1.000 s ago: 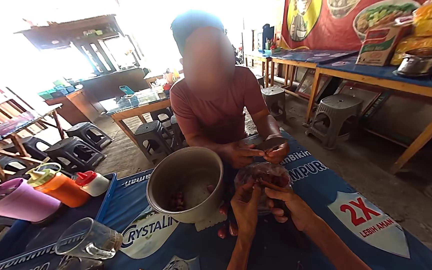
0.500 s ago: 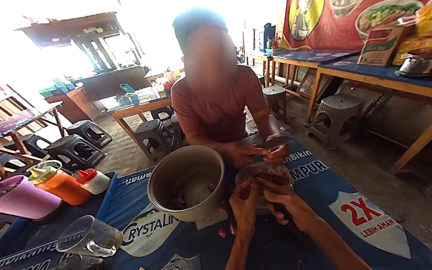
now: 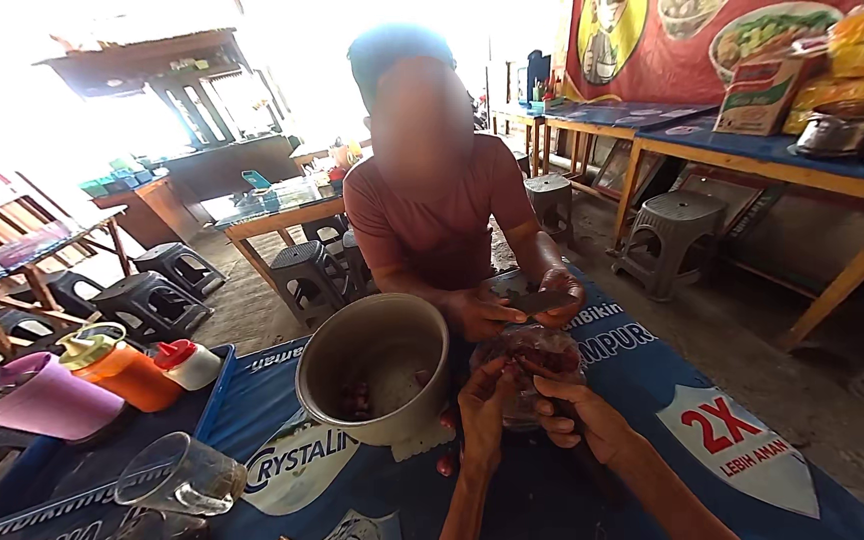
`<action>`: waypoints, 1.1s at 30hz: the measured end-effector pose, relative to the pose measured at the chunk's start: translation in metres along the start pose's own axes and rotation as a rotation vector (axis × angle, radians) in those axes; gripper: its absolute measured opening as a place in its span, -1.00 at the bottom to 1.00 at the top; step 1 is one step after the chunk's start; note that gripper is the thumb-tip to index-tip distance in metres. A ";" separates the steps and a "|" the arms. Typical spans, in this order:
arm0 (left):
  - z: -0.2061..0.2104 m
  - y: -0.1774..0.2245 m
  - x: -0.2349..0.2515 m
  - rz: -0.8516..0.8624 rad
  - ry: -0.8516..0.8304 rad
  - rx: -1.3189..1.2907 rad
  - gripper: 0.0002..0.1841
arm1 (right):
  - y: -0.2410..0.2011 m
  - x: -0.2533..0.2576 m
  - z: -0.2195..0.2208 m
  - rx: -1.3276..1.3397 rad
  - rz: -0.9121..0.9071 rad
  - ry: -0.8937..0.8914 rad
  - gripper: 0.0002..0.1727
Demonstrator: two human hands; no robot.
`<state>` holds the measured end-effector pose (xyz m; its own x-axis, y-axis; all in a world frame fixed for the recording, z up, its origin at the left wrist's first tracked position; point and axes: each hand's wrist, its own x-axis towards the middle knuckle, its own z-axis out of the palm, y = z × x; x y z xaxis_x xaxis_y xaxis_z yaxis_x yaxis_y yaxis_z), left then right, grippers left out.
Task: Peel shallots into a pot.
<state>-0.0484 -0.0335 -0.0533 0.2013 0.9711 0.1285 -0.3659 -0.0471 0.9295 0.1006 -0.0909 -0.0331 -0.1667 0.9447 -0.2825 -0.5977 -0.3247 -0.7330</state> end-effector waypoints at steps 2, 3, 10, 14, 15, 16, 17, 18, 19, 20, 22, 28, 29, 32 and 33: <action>0.000 0.000 0.001 -0.018 -0.016 -0.005 -0.72 | 0.001 0.001 0.000 -0.021 -0.018 0.002 -0.52; 0.000 0.000 0.000 -0.021 -0.020 0.007 -0.71 | 0.001 0.000 0.000 -0.050 -0.032 0.014 -0.50; 0.014 0.008 -0.008 0.006 0.119 0.084 -0.82 | 0.006 -0.004 0.014 -0.221 -0.205 0.177 -0.53; 0.015 0.011 -0.008 0.026 0.109 0.108 -0.79 | 0.010 -0.004 0.016 -0.284 -0.231 0.194 -0.53; 0.013 0.010 -0.007 0.037 0.088 0.131 -0.79 | 0.011 -0.004 0.015 -0.290 -0.215 0.186 -0.52; 0.010 0.011 -0.006 0.053 0.059 0.161 -0.80 | 0.010 -0.004 0.015 -0.289 -0.193 0.172 -0.50; 0.006 0.011 -0.004 0.069 0.025 0.190 -0.80 | 0.009 -0.004 0.014 -0.281 -0.166 0.158 -0.50; 0.003 0.012 -0.003 0.082 -0.013 0.219 -0.80 | 0.008 -0.005 0.014 -0.263 -0.139 0.147 -0.50; 0.000 0.012 -0.001 0.098 -0.052 0.247 -0.79 | 0.007 -0.006 0.013 -0.242 -0.113 0.137 -0.51; -0.004 0.013 0.000 0.112 -0.089 0.273 -0.79 | 0.006 -0.006 0.013 -0.212 -0.088 0.126 -0.53; -0.010 0.013 0.003 0.124 -0.153 0.296 -0.77 | 0.005 -0.006 0.011 -0.156 -0.047 0.082 -0.56; -0.025 0.015 0.009 0.040 -0.302 0.202 -0.67 | 0.004 -0.002 -0.002 0.009 0.050 -0.103 -0.72; -0.026 0.013 0.010 0.015 -0.316 0.165 -0.65 | 0.003 -0.002 -0.004 0.016 0.058 -0.117 -0.73; -0.032 0.008 0.010 -0.087 -0.370 -0.020 -0.60 | 0.001 -0.002 -0.011 0.042 0.052 -0.121 -0.76; -0.034 0.007 0.011 -0.110 -0.380 -0.068 -0.58 | 0.000 -0.002 -0.013 0.032 0.032 -0.112 -0.75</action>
<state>-0.0798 -0.0154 -0.0567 0.5598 0.8130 0.1599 -0.3799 0.0803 0.9216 0.1113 -0.0935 -0.0401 -0.2720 0.9336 -0.2333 -0.6152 -0.3552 -0.7038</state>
